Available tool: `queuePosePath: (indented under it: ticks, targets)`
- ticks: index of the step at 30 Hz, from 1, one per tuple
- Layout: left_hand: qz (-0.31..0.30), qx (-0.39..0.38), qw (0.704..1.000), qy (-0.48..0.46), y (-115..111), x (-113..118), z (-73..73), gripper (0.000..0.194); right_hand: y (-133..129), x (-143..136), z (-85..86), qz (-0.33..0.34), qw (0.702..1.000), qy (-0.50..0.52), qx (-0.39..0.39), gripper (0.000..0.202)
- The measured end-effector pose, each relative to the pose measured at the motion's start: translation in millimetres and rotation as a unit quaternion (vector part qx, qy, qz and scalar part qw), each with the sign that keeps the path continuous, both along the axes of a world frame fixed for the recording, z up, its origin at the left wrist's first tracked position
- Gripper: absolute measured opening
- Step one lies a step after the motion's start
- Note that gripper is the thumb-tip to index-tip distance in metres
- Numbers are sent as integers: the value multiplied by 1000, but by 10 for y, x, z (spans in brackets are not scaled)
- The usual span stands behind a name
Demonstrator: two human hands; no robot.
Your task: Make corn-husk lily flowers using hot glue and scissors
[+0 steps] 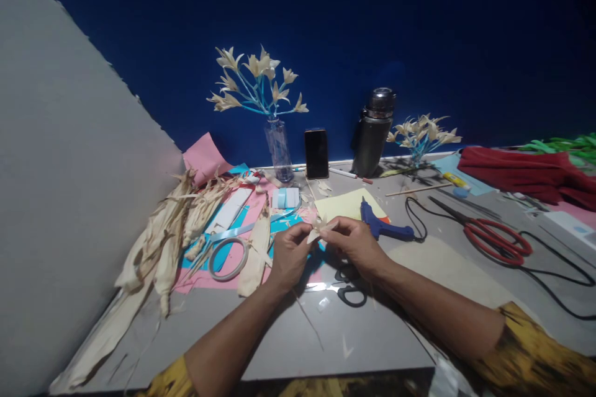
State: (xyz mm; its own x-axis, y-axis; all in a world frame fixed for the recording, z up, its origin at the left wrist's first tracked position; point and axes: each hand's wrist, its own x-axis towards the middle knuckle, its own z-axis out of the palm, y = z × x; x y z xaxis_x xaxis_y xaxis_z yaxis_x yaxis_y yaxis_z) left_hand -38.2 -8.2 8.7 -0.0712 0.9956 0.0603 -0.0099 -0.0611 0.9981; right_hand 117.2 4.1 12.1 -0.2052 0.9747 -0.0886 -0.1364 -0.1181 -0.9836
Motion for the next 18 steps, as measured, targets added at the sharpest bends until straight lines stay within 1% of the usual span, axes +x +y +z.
queuePosePath:
  ticks: [4, 9, 12, 18]
  targets:
    - [-8, 2, 1000, 10, -21, 2, 12, 8, -1, -6, 28, -5, 1000, -16, 11, 33]
    - [-30, -18, 999, -6, -3, -14, -22, 11, -6, 9, 54, 17, 999, -14, 27, 30]
    - [-40, -23, 999, -15, 13, -15, -43, 14, 0, 26, 42, 25, 999, -4, 20, 29]
    - [-51, -7, 999, 0, -3, -13, -12, 12, 26, 48, -5, 30, 999, -3, 16, 29]
